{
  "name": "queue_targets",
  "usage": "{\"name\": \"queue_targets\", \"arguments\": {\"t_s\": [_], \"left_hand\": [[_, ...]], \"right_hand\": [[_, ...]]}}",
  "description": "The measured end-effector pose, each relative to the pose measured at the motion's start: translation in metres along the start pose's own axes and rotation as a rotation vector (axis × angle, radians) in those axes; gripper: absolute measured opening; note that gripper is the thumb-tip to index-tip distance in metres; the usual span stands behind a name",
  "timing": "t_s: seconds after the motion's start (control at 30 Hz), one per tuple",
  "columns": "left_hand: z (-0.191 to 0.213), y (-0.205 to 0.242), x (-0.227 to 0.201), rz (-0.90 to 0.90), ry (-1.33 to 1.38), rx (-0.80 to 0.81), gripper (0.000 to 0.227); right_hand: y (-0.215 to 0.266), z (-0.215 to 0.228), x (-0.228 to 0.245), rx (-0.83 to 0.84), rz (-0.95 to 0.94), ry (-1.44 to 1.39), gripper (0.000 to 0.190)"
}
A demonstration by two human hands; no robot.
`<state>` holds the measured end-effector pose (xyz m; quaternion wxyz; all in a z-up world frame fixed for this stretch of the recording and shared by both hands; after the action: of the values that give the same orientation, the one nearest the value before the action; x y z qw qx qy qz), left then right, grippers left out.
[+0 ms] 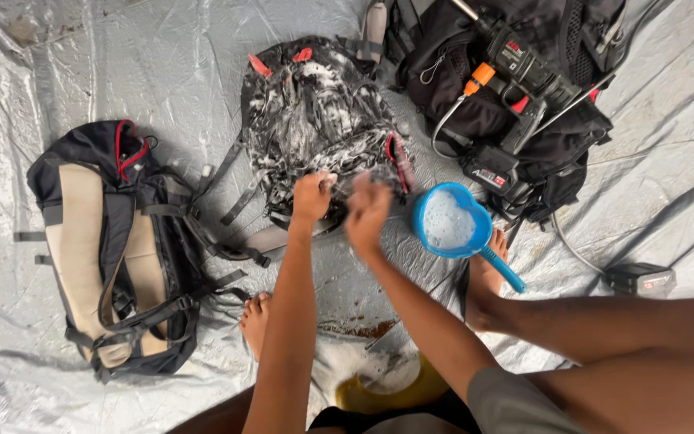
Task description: The person scrubs a black backpack with soap and water on a silver tarp using their hands and a blue scoop, then wipes the surface with a cloth.
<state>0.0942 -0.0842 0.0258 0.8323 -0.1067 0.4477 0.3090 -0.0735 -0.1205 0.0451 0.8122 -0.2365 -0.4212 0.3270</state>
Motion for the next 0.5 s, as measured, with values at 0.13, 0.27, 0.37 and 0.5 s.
{"name": "queue_targets", "arguments": {"t_s": [0.13, 0.27, 0.37, 0.5], "left_hand": [[-0.001, -0.007, 0.024, 0.1, 0.142, 0.166, 0.014], [-0.005, -0.015, 0.038, 0.251, 0.315, 0.276, 0.03], [-0.006, -0.012, 0.039, 0.212, 0.275, 0.29, 0.032], [0.0, -0.012, 0.033, 0.194, 0.322, 0.268, 0.032]], "right_hand": [[0.015, -0.012, 0.015, 0.22, 0.177, -0.185, 0.044], [-0.012, -0.003, -0.019, 0.045, 0.143, -0.093, 0.042], [0.034, -0.018, 0.038, 0.241, 0.264, -0.349, 0.03], [-0.008, -0.023, -0.004, 0.139, 0.243, -0.247, 0.036]]}}
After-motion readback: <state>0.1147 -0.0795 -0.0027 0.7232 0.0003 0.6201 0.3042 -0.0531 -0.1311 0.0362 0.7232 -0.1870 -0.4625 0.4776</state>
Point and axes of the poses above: each hand's wrist, its own y-axis away from the middle knuckle, its own z-axis out of the back of the hand, x = y × z, the point moved 7 cm from there along -y, towards the middle knuckle, and after that the axes turned 9 degrees about z, right-handed, at the moved point
